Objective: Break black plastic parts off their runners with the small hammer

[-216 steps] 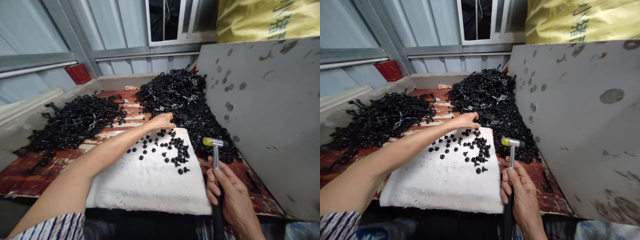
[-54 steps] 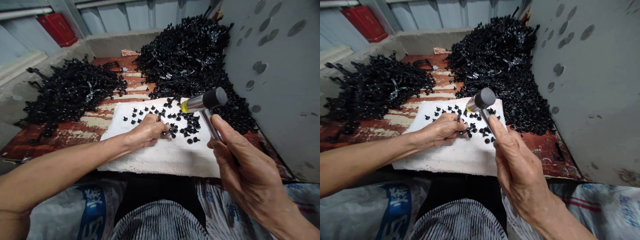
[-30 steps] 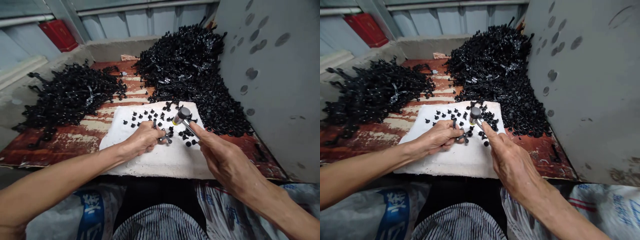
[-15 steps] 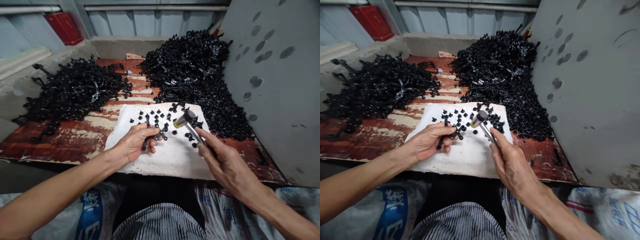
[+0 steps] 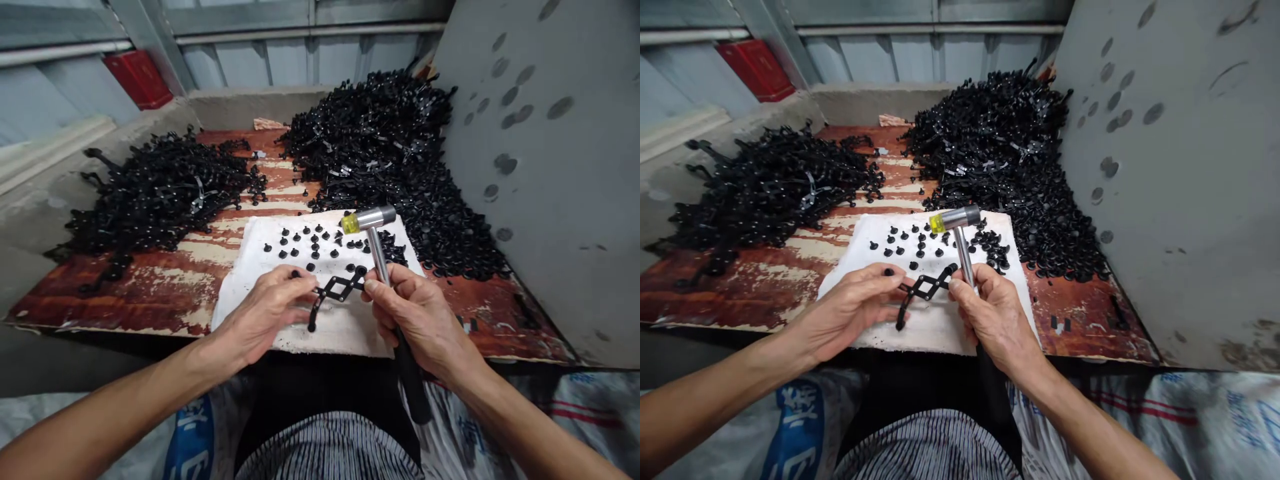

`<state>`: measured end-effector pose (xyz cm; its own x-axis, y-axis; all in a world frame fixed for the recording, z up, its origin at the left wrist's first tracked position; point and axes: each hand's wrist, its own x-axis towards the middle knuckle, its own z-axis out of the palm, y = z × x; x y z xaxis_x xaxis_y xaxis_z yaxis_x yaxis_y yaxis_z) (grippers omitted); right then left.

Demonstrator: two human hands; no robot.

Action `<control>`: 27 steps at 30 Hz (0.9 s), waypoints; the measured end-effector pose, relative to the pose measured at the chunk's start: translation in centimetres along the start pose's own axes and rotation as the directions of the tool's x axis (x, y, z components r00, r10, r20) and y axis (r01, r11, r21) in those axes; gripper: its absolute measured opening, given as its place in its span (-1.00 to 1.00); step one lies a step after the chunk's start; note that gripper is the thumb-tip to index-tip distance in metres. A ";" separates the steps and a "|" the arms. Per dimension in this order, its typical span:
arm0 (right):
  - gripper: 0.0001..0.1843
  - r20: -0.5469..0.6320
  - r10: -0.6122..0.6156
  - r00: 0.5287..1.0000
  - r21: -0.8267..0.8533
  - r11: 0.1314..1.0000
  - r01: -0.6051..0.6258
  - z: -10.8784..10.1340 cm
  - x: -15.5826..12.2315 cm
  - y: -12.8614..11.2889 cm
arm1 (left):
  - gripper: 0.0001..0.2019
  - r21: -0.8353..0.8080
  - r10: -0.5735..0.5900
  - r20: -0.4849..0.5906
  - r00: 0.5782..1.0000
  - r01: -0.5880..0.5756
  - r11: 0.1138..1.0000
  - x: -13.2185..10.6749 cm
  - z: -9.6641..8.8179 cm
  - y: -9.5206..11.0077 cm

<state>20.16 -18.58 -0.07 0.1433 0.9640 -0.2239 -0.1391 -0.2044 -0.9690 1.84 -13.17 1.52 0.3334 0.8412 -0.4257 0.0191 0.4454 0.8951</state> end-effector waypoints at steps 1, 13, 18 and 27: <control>-0.64 0.010 -0.002 1.000 -0.027 1.000 0.002 -0.1 0.0 0.0 | -0.71 0.125 0.080 -0.049 0.996 -0.073 0.989 -0.1 -0.6 0.3; -0.77 0.142 -0.050 0.989 -0.098 0.993 0.064 1.4 0.8 -0.1 | -0.76 0.653 0.001 0.476 0.879 -0.354 0.669 0.3 0.6 1.6; -0.76 0.061 -0.141 0.988 -0.112 0.983 0.148 -0.3 0.3 0.0 | -0.75 0.469 -0.051 0.413 0.909 -0.165 0.868 1.7 1.2 0.8; -0.62 -0.284 -0.105 0.953 0.077 0.988 0.132 -4.9 -1.6 2.2 | -0.74 0.312 -0.081 0.281 0.956 -0.012 0.950 4.9 1.6 -0.6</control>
<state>24.48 -21.38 -2.37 0.4295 0.8919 -0.1416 -0.1938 -0.0622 -0.9791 4.99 -9.80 -0.92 0.5825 0.6822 -0.4419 0.3087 0.3173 0.8967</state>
